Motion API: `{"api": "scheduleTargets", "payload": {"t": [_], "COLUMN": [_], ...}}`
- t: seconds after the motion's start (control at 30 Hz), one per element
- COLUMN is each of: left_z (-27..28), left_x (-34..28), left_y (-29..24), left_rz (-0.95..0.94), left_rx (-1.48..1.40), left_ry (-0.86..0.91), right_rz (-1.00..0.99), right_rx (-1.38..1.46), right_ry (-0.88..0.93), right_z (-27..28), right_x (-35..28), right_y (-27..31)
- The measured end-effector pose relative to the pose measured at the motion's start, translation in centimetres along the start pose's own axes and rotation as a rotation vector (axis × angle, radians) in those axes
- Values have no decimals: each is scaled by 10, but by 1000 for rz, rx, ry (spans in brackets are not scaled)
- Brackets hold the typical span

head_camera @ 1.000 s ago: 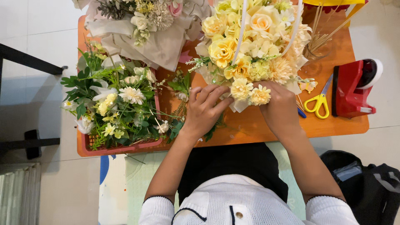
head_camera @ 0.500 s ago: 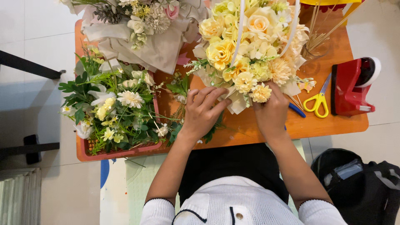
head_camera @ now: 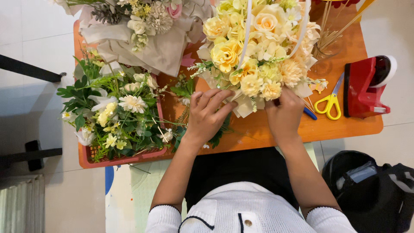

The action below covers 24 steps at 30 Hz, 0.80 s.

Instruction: The person assembles a floral basket by selecting artificial flower stems and heads, securing them to wooden sticks with tape, and inserting them into a foam base inside a white basket.

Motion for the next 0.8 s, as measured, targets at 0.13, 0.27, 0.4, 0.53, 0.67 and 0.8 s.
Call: {"api": "scheduleTargets", "payload": {"t": [0.13,0.27,0.4,0.53,0.67,0.8], "left_z": [0,-1,0,-2,-3,-1], "left_x": [1,1,3,3,2,1], "left_y": [1,2,2,3,2,2], "left_rz": [-8,-8,-16,-17,-9,8], "left_rx": [-8,-17,-40,-31,-40,-25], "left_ry": [4,-3,-5,-5,-4,12], "right_rz": [-6,-32,-66,-101,-144,-126], "right_rx": [9,-47,-123,-200,-294,-117], "right_ry": [-2,-10,6,26,61,-13], "right_z": [1,-2,-5,-9,-12,-1], "right_x": [3,4,5,6,6,8], "right_y": [3,2,7,7,6,22]}}
Point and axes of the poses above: each hand's wrist, its own x-axis towards the middle knuckle, its own z-axis out of the back of the hand, y = z × x, the point moved 4 cm from there along x, towards the middle knuckle, and after that the axes turned 7 degrees about y, right-handed, at the moved point
